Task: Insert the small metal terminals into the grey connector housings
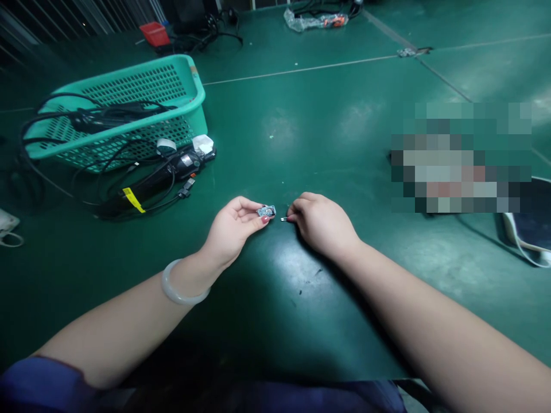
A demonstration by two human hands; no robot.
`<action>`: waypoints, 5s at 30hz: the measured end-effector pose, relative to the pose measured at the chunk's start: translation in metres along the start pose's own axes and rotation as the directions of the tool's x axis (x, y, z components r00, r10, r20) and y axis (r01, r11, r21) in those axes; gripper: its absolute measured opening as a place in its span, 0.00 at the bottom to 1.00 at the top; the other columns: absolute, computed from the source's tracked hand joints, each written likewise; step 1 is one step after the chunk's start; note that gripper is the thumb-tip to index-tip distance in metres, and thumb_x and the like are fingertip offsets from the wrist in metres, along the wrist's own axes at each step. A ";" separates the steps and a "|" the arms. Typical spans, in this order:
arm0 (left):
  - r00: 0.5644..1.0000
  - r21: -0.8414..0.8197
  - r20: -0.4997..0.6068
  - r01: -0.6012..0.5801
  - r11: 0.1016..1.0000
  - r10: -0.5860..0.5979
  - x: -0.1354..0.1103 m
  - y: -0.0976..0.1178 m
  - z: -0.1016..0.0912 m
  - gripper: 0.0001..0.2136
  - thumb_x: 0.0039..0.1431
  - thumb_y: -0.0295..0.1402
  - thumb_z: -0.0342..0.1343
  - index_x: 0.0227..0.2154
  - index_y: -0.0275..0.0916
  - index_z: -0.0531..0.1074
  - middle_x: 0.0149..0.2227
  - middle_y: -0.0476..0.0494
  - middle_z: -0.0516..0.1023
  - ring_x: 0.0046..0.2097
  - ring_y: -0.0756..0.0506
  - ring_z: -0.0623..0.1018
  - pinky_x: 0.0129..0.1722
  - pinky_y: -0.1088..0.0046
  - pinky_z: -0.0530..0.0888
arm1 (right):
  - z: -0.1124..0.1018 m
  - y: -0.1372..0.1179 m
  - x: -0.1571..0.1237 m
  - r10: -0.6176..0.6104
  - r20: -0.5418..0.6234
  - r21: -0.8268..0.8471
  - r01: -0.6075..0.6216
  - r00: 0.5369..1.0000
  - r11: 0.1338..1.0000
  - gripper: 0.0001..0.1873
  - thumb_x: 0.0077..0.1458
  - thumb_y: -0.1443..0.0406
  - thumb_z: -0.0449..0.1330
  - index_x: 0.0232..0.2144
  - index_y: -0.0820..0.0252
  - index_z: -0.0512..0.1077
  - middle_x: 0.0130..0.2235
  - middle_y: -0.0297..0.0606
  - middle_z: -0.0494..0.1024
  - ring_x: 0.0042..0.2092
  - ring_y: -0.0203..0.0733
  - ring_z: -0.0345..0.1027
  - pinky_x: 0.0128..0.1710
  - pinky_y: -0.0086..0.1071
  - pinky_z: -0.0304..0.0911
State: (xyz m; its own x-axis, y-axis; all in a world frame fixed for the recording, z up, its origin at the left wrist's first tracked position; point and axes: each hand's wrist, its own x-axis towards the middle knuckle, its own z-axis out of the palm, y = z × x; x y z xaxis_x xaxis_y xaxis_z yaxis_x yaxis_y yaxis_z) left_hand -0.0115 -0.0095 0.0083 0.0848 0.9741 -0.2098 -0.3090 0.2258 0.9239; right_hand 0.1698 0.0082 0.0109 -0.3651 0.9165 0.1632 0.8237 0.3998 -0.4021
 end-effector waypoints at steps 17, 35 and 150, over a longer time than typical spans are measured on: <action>0.997 0.026 0.077 0.006 1.000 -0.008 0.000 -0.003 0.001 0.12 0.39 0.20 0.64 0.28 0.35 0.69 0.29 0.49 0.78 0.35 0.52 0.78 0.43 0.70 0.73 | -0.012 -0.031 -0.004 -0.139 -0.203 0.015 0.145 0.969 0.989 0.06 0.55 0.67 0.58 0.28 0.59 0.74 0.33 0.38 0.77 0.35 0.41 0.70 0.34 0.34 0.66; 0.997 -0.090 0.054 -0.049 0.995 0.054 0.001 -0.002 -0.003 0.10 0.45 0.20 0.62 0.30 0.35 0.69 0.33 0.48 0.78 0.39 0.52 0.78 0.49 0.70 0.71 | -0.006 -0.017 -0.003 -0.025 -0.352 0.220 0.109 0.936 0.969 0.06 0.55 0.67 0.58 0.30 0.57 0.75 0.33 0.37 0.78 0.34 0.38 0.71 0.31 0.32 0.66; 1.000 0.023 0.002 0.013 1.000 -0.013 0.002 -0.003 0.002 0.16 0.47 0.21 0.60 0.41 0.35 0.73 0.39 0.41 0.79 0.41 0.48 0.78 0.48 0.66 0.72 | 0.007 -0.016 -0.005 0.035 -0.141 0.595 0.057 0.989 0.802 0.11 0.56 0.66 0.54 0.35 0.55 0.77 0.35 0.38 0.77 0.38 0.39 0.71 0.42 0.35 0.67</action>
State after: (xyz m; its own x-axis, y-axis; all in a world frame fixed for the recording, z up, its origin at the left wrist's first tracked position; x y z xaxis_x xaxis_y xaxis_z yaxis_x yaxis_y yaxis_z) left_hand -0.0090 -0.0078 0.0059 0.0906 0.9710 -0.2214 -0.2855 0.2384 0.9283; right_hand 0.1551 -0.0032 0.0102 -0.2714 0.9225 0.2745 0.3815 0.3650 -0.8493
